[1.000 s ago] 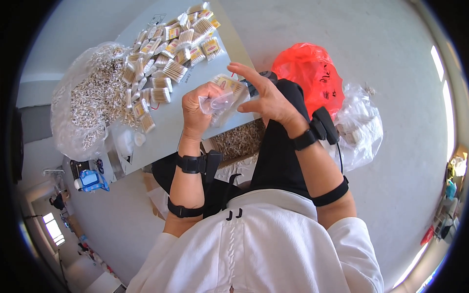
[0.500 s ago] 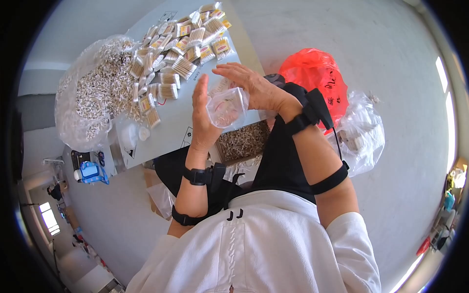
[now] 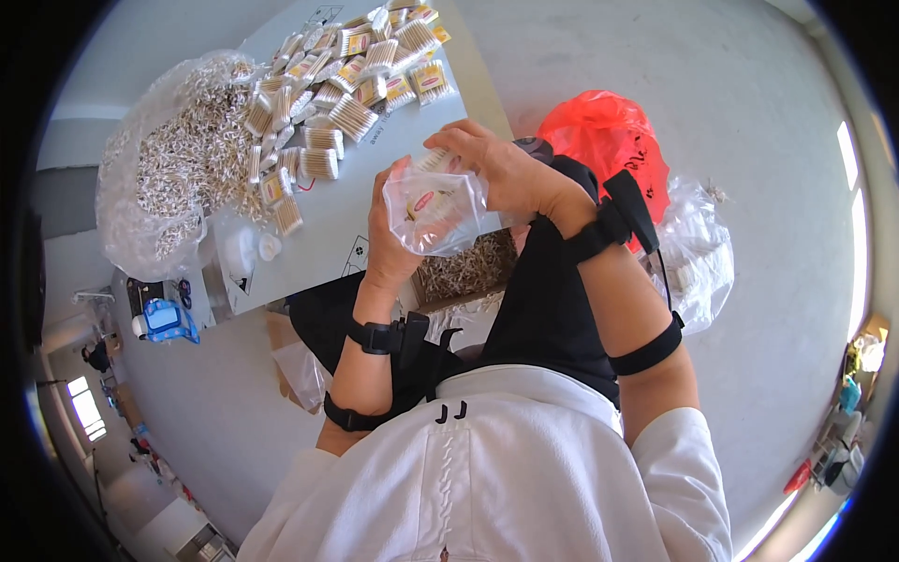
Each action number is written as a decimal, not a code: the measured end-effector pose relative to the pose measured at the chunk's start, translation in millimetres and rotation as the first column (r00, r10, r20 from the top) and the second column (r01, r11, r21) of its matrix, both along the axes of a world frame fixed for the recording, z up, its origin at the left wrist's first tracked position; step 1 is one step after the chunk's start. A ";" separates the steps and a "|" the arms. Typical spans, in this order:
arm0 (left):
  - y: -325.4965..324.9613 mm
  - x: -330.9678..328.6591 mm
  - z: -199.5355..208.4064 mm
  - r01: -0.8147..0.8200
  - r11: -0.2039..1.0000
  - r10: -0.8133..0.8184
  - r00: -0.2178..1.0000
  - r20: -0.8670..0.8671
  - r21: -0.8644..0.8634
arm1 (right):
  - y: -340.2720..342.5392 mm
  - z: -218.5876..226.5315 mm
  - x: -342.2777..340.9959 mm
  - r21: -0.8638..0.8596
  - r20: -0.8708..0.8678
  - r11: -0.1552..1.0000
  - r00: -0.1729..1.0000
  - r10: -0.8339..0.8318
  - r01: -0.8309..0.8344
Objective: Inspecting and organizing small retail bundles of cotton swabs on a work surface.
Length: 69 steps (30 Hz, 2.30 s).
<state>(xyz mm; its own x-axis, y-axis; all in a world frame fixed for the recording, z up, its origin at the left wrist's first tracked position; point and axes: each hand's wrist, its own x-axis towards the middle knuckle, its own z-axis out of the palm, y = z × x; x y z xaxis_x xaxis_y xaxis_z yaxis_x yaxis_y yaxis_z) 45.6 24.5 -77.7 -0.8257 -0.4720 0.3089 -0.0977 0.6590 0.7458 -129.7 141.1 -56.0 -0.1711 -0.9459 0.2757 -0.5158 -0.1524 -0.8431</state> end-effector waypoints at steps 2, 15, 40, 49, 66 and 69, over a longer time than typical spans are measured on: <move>0.8 -0.5 2.3 0.013 0.998 -0.012 1.000 -0.017 0.056 | -3.4 1.1 4.9 -0.011 0.001 0.999 0.999 -0.044 0.044; 15.0 -8.6 3.8 -0.045 0.989 0.050 0.998 -0.033 0.139 | -11.6 -15.7 51.4 0.041 -0.025 0.808 0.809 -0.587 0.588; -0.5 -20.8 13.9 -0.092 0.851 0.257 0.932 -0.257 0.518 | -14.0 -22.9 21.0 0.106 0.624 0.982 0.758 -0.189 0.158; -30.4 -7.3 7.4 0.089 0.973 -0.053 0.984 -0.168 0.214 | 0.3 -22.5 13.3 0.052 0.366 0.994 0.924 -0.113 0.100; -6.8 -12.9 -23.6 -0.082 0.901 0.165 0.973 -0.161 0.426 | -4.5 -18.1 54.4 0.110 0.123 0.912 0.905 -0.406 0.394; -16.3 -7.4 -24.9 -0.014 0.941 0.079 0.981 -0.177 0.339 | -1.7 -19.0 51.7 0.092 0.099 0.925 0.921 -0.377 0.368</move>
<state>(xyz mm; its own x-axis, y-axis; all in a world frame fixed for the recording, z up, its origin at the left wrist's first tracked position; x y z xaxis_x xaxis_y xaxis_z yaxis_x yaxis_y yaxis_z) 38.2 8.2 -102.6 -0.7437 -0.6109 0.2717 0.0391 0.3659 0.9298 -78.0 139.5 -75.0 -0.5409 -0.8238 0.1694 -0.4245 0.0936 -0.9006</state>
